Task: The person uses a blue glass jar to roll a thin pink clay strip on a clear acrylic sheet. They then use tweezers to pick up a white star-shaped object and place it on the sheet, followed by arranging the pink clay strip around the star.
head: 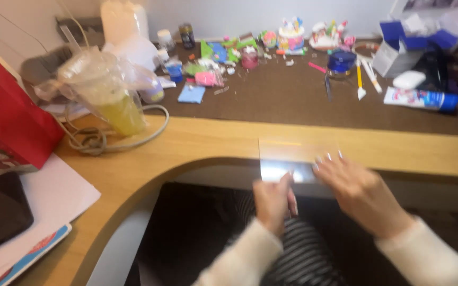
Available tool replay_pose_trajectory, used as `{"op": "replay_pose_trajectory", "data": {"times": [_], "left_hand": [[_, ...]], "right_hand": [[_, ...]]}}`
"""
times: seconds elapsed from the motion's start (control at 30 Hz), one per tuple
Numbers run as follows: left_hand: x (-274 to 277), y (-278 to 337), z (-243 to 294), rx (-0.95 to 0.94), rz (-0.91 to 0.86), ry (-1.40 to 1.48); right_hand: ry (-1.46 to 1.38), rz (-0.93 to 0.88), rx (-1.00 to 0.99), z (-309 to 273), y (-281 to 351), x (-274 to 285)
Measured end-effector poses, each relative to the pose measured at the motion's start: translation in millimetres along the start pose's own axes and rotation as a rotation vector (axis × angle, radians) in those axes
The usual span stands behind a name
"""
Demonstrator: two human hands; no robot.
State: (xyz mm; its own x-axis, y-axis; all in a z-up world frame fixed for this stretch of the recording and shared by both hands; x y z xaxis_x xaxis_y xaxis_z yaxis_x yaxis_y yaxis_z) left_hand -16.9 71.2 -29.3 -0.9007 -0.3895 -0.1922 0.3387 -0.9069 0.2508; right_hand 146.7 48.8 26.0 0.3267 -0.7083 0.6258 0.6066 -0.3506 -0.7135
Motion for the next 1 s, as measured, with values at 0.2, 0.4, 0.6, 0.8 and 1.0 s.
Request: {"op": "replay_pose_trajectory", "data": {"times": [0.2, 0.4, 0.6, 0.8, 1.0], "left_hand": [[-8, -11, 44, 0.064, -0.055, 0.172], [-11, -11, 22, 0.074, -0.057, 0.16], [2, 20, 3, 0.095, -0.062, 0.102], [-1, 44, 36, -0.003, -0.122, 0.17], [18, -3, 124, -0.308, -0.077, 0.098]], "right_hand": [[-0.098, 0.121, -0.015, 17, -33, 0], [-0.101, 0.054, -0.01, 25, -11, -14], [-0.168, 0.044, -0.033, 4, 4, 13], [-0.148, 0.185, -0.027, -5, -14, 47], [-0.009, 0.357, -0.152, 54, -12, 83]]}}
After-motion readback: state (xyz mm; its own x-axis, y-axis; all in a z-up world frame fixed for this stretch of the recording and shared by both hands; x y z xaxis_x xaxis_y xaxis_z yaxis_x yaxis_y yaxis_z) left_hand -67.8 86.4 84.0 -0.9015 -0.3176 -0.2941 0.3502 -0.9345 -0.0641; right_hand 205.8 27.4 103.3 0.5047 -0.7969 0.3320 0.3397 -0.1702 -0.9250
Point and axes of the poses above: each hand's wrist, its own y-axis away from the middle knuckle, its own x-axis out of the back of the hand, z = x × y, the point moved 5 cm from there along -y, towards the middle knuckle, and after that the axes turned 12 degrees about z, right-handed, at the moved point
